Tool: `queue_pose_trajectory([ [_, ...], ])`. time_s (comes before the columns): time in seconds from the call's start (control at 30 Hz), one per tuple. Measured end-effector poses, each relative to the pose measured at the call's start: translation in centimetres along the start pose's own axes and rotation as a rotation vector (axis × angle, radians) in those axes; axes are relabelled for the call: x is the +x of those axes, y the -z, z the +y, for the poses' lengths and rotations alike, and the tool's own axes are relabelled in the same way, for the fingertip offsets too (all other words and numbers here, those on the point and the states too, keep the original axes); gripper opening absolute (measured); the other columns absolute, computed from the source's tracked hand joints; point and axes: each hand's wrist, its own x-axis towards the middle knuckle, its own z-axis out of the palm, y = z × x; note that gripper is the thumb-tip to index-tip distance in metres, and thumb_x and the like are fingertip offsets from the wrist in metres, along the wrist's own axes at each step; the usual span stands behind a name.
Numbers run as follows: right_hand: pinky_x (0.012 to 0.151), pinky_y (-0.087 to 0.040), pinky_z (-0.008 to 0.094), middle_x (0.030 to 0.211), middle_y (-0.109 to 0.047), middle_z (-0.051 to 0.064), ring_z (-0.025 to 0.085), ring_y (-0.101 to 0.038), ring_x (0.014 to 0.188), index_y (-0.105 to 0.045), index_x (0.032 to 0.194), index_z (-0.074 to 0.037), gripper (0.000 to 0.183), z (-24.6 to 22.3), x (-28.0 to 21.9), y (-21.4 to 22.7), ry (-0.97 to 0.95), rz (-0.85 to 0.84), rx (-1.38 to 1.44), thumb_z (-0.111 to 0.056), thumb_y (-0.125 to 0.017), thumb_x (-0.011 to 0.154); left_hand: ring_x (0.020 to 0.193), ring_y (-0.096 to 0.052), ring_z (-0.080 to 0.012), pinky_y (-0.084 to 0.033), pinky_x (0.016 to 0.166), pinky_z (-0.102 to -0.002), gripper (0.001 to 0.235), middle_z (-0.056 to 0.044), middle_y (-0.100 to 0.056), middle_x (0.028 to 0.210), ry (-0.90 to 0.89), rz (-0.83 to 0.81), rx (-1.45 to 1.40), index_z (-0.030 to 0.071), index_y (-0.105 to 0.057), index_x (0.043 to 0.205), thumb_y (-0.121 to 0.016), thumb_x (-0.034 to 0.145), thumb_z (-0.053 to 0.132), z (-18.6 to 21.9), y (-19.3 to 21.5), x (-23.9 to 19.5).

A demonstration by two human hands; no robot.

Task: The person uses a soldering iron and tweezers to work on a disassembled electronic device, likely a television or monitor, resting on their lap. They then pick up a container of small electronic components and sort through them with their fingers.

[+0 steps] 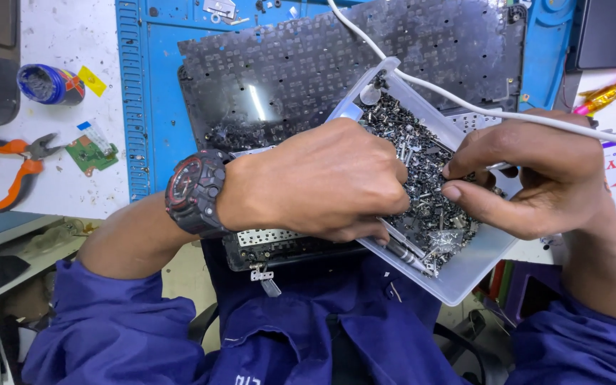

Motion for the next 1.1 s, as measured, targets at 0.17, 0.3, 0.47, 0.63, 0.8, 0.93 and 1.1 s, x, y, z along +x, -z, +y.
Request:
queue_pose_trajectory([
  [0.17, 0.05, -0.042, 0.031, 0.071, -0.066, 0.015, 0.022, -0.06, 0.057, -0.068, 0.08, 0.006, 0.013, -0.1, 0.2, 0.1, 0.009, 0.0, -0.01, -0.005, -0.074, 0.083, 0.067, -0.065, -0.0339, -0.044, 0.043, -0.051, 0.037, -0.005, -0.064, 0.067, 0.008, 0.093, 0.038, 0.01, -0.064, 0.074, -0.077, 0.096, 0.037, -0.1, -0.6, -0.1],
  [0.3, 0.048, -0.036, 0.03, 0.071, -0.065, 0.015, 0.02, -0.053, 0.053, -0.068, 0.081, 0.005, 0.012, -0.1, 0.2, 0.1, 0.002, 0.0, -0.019, -0.005, -0.074, 0.083, 0.06, -0.06, -0.033, -0.04, 0.039, -0.049, 0.024, -0.005, -0.06, 0.065, 0.052, 0.116, 0.118, 0.011, -0.055, 0.069, -0.059, 0.093, 0.01, -0.2, -0.9, -0.1],
  [0.47, 0.049, -0.037, 0.031, 0.071, -0.065, 0.015, 0.021, -0.051, 0.052, -0.068, 0.08, 0.004, 0.013, -0.3, 0.5, 0.2, 0.018, -0.007, -0.037, -0.006, -0.075, 0.083, 0.073, -0.068, -0.0329, -0.048, 0.046, -0.05, 0.049, -0.004, -0.068, 0.073, 0.069, 0.026, 0.134, 0.012, -0.064, 0.08, -0.081, 0.091, 0.057, 0.0, -0.4, 0.1],
  [0.63, 0.049, -0.037, 0.031, 0.071, -0.065, 0.015, 0.021, -0.051, 0.052, -0.069, 0.08, 0.004, 0.014, -0.1, 0.3, 0.2, 0.006, -0.003, -0.055, -0.008, -0.075, 0.084, 0.074, -0.069, -0.0315, -0.05, 0.047, -0.049, 0.051, -0.003, -0.069, 0.073, 0.107, 0.046, 0.162, 0.012, -0.065, 0.079, -0.081, 0.091, 0.059, 0.1, -1.5, 0.5],
  [0.8, 0.046, -0.034, 0.029, 0.071, -0.065, 0.015, 0.019, -0.047, 0.049, -0.069, 0.08, 0.004, 0.014, 0.0, 0.4, 0.2, 0.028, -0.009, -0.045, -0.008, -0.075, 0.083, 0.066, -0.061, -0.0206, -0.047, 0.046, -0.037, 0.023, 0.002, -0.059, 0.069, 0.176, 0.318, 0.453, 0.018, -0.055, 0.081, -0.069, 0.091, 0.004, 0.1, -1.8, 0.1],
  [0.93, 0.047, -0.035, 0.03, 0.072, -0.066, 0.016, 0.019, -0.048, 0.049, -0.069, 0.08, 0.005, 0.015, 0.1, 0.2, 0.2, 0.043, -0.013, -0.036, -0.008, -0.075, 0.082, 0.066, -0.053, -0.0148, -0.04, 0.054, -0.028, 0.035, 0.005, -0.05, 0.07, 0.22, 0.46, 0.679, 0.022, -0.053, 0.081, -0.069, 0.088, -0.008, -0.6, -1.3, -0.4],
  [1.1, 0.047, -0.033, 0.03, 0.071, -0.066, 0.012, 0.018, -0.045, 0.048, -0.07, 0.081, 0.0, 0.013, 0.0, 0.2, 0.2, 0.02, -0.011, -0.084, -0.012, -0.075, 0.085, 0.067, -0.062, -0.028, -0.045, 0.041, -0.046, 0.033, -0.003, -0.061, 0.065, 0.104, 0.141, 0.142, 0.011, -0.058, 0.078, -0.081, 0.094, 0.028, -0.2, -1.0, 0.0],
])
